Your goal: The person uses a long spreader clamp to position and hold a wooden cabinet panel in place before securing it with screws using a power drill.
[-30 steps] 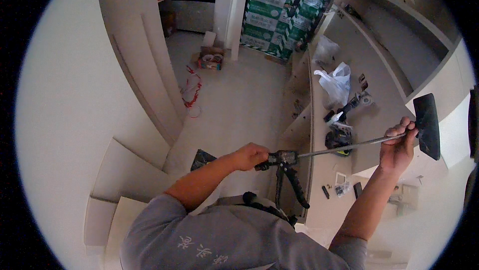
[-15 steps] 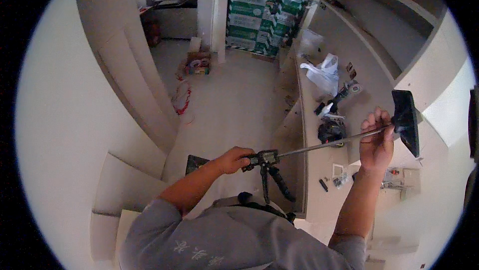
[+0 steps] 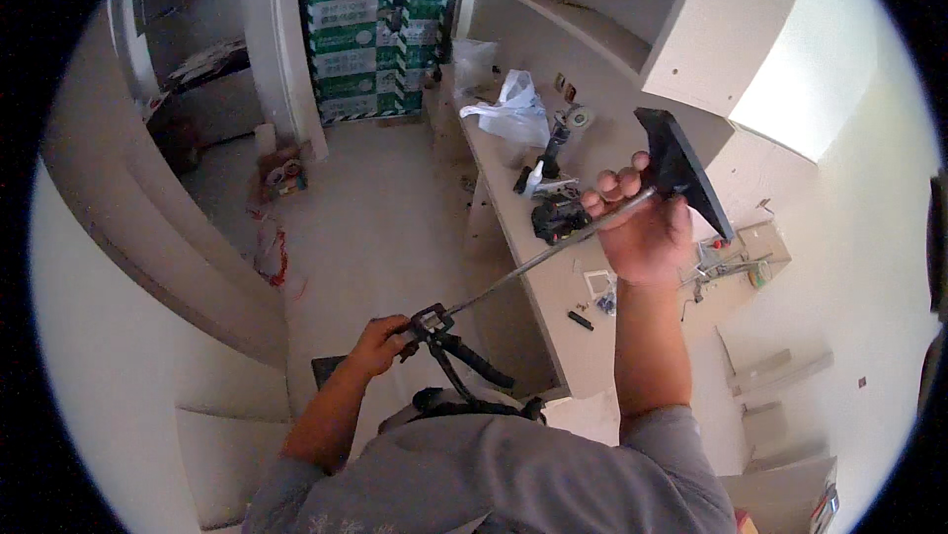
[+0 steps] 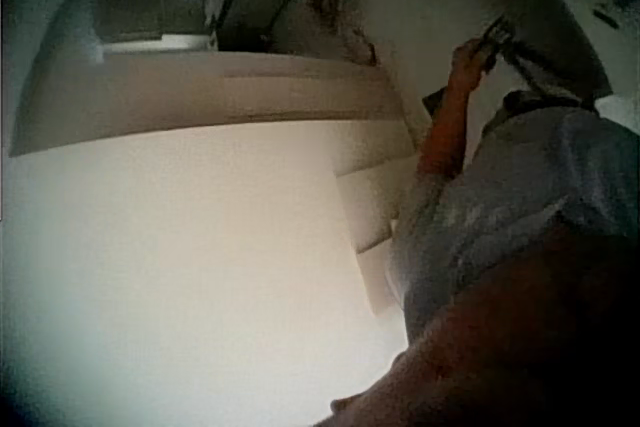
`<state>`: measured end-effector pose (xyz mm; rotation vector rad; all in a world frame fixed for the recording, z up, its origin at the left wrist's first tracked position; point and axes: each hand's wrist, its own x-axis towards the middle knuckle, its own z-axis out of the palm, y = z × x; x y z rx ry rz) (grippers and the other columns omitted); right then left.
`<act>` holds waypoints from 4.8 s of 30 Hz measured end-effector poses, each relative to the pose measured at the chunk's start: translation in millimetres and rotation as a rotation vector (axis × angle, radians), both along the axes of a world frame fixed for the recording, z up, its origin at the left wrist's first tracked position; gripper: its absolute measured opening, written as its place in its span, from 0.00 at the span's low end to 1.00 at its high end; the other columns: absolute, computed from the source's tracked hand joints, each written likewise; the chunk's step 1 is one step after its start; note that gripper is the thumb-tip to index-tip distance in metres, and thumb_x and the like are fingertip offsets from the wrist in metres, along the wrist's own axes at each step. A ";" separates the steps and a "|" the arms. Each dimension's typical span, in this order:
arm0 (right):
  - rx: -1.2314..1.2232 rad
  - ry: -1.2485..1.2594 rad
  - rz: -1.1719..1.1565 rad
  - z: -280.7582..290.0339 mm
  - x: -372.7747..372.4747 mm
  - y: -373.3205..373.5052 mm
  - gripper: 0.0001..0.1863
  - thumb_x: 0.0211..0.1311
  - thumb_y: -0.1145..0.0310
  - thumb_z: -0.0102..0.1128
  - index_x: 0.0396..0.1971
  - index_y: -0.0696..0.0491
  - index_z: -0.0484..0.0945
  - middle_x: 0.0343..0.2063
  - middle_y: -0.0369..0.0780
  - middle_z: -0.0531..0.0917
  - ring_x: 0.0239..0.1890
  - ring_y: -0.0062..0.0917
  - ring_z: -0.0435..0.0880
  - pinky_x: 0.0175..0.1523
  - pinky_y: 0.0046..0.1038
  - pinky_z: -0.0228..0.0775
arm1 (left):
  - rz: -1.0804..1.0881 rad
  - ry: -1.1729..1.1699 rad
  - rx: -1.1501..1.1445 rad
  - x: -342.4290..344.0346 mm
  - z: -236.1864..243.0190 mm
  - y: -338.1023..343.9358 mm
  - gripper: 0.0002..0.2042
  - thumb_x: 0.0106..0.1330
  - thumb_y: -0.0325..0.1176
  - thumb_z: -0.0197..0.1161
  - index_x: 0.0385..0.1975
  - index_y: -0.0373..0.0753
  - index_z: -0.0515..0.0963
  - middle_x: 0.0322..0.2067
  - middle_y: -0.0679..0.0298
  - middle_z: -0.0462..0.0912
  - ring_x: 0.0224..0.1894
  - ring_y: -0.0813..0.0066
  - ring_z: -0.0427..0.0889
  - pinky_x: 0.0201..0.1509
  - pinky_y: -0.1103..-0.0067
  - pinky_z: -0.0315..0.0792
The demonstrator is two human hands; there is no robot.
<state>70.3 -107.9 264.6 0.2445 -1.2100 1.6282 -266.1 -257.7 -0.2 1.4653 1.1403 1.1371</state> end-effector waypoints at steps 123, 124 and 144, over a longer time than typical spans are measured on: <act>-1.140 -1.042 -2.238 -168.2 1173.3 -233.0 0.27 0.31 0.78 0.77 0.39 0.57 0.78 0.35 0.37 0.83 0.39 0.26 0.84 0.42 0.29 0.79 | -0.243 1.044 0.289 1364.7 -113.8 776.4 0.37 0.60 0.48 0.71 0.63 0.31 0.68 0.62 0.46 0.73 0.65 0.49 0.72 0.68 0.60 0.68; -1.123 -1.075 -2.213 -167.8 1173.9 -231.7 0.28 0.31 0.77 0.78 0.40 0.57 0.78 0.35 0.38 0.83 0.40 0.26 0.84 0.42 0.29 0.79 | -0.209 1.115 0.297 1377.0 -115.7 781.7 0.40 0.59 0.49 0.72 0.65 0.31 0.66 0.63 0.46 0.73 0.66 0.48 0.71 0.69 0.59 0.67; -1.067 -0.909 -2.086 -169.4 1186.4 -169.7 0.20 0.40 0.83 0.75 0.38 0.60 0.81 0.35 0.42 0.86 0.37 0.28 0.86 0.44 0.32 0.80 | -0.503 0.465 -0.051 1328.2 8.1 656.6 0.41 0.46 0.42 0.79 0.62 0.33 0.69 0.50 0.47 0.81 0.50 0.57 0.82 0.58 0.70 0.75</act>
